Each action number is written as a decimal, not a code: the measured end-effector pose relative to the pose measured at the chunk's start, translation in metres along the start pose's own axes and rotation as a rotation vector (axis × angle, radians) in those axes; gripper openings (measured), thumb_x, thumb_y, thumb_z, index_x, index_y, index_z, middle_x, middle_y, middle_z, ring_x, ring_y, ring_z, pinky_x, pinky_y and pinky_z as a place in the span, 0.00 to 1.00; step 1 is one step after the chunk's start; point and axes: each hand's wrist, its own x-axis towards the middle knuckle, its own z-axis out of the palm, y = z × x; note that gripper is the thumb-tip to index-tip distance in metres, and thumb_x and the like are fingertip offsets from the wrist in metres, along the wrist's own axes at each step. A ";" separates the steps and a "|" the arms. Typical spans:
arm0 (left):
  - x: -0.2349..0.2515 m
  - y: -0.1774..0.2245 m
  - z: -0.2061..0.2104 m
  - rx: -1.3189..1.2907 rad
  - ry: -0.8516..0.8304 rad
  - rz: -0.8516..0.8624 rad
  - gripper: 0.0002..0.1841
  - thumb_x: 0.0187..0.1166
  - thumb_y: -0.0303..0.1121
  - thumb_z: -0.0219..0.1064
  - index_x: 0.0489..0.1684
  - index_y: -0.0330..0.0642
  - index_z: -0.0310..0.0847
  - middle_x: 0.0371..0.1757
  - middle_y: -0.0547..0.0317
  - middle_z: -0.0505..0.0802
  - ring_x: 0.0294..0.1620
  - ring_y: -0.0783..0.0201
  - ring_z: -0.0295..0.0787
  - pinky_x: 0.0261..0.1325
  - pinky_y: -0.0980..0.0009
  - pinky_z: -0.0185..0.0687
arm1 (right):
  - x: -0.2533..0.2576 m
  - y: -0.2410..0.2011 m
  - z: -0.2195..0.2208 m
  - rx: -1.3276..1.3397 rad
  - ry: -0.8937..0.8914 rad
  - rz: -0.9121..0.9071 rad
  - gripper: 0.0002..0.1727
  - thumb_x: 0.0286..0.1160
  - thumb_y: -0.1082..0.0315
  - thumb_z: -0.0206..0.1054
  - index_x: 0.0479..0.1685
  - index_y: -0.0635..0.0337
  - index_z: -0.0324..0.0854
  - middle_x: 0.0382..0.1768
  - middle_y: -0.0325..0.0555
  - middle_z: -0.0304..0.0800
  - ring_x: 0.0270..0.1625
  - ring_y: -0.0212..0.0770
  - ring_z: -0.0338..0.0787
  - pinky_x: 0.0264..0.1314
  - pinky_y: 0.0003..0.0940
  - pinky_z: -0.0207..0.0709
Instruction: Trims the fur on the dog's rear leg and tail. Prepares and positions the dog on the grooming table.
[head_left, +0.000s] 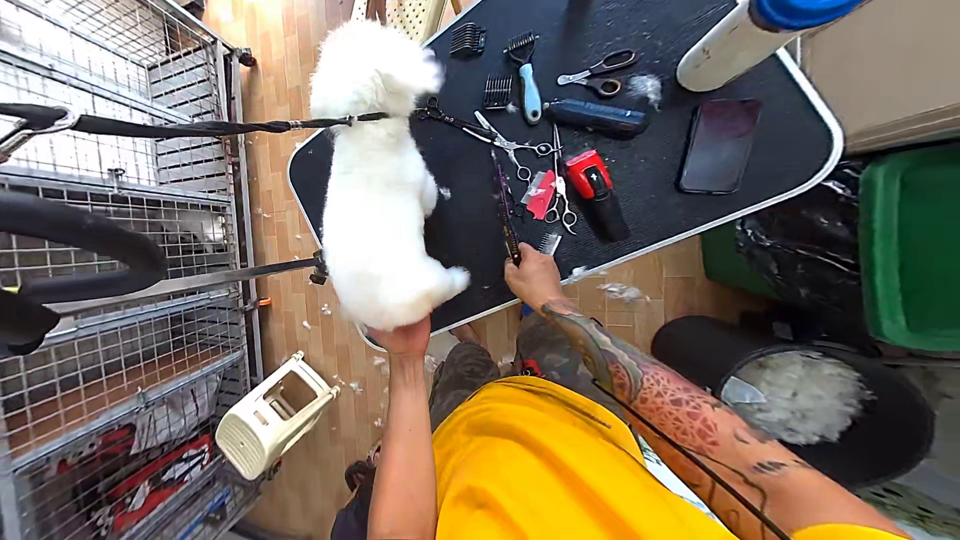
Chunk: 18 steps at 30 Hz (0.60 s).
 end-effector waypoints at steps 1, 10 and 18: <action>0.000 -0.004 -0.002 -0.004 0.003 0.004 0.44 0.54 0.76 0.67 0.63 0.50 0.80 0.58 0.50 0.92 0.59 0.49 0.89 0.60 0.43 0.85 | -0.002 0.002 -0.003 0.036 0.010 -0.024 0.14 0.83 0.60 0.60 0.49 0.61 0.84 0.38 0.61 0.91 0.49 0.62 0.92 0.54 0.65 0.80; 0.009 0.012 -0.024 0.056 -0.031 -0.046 0.40 0.59 0.76 0.61 0.58 0.51 0.82 0.53 0.51 0.94 0.54 0.51 0.92 0.55 0.45 0.87 | -0.159 0.001 0.024 0.385 -0.103 -0.409 0.20 0.83 0.60 0.59 0.63 0.66 0.75 0.25 0.45 0.89 0.26 0.44 0.92 0.33 0.49 0.89; 0.022 0.030 -0.032 0.093 -0.130 -0.182 0.42 0.61 0.74 0.59 0.63 0.48 0.78 0.59 0.47 0.91 0.61 0.47 0.88 0.62 0.41 0.83 | -0.167 -0.046 0.091 0.287 -0.220 -0.153 0.21 0.79 0.63 0.58 0.66 0.64 0.74 0.37 0.57 0.91 0.44 0.58 0.94 0.50 0.59 0.85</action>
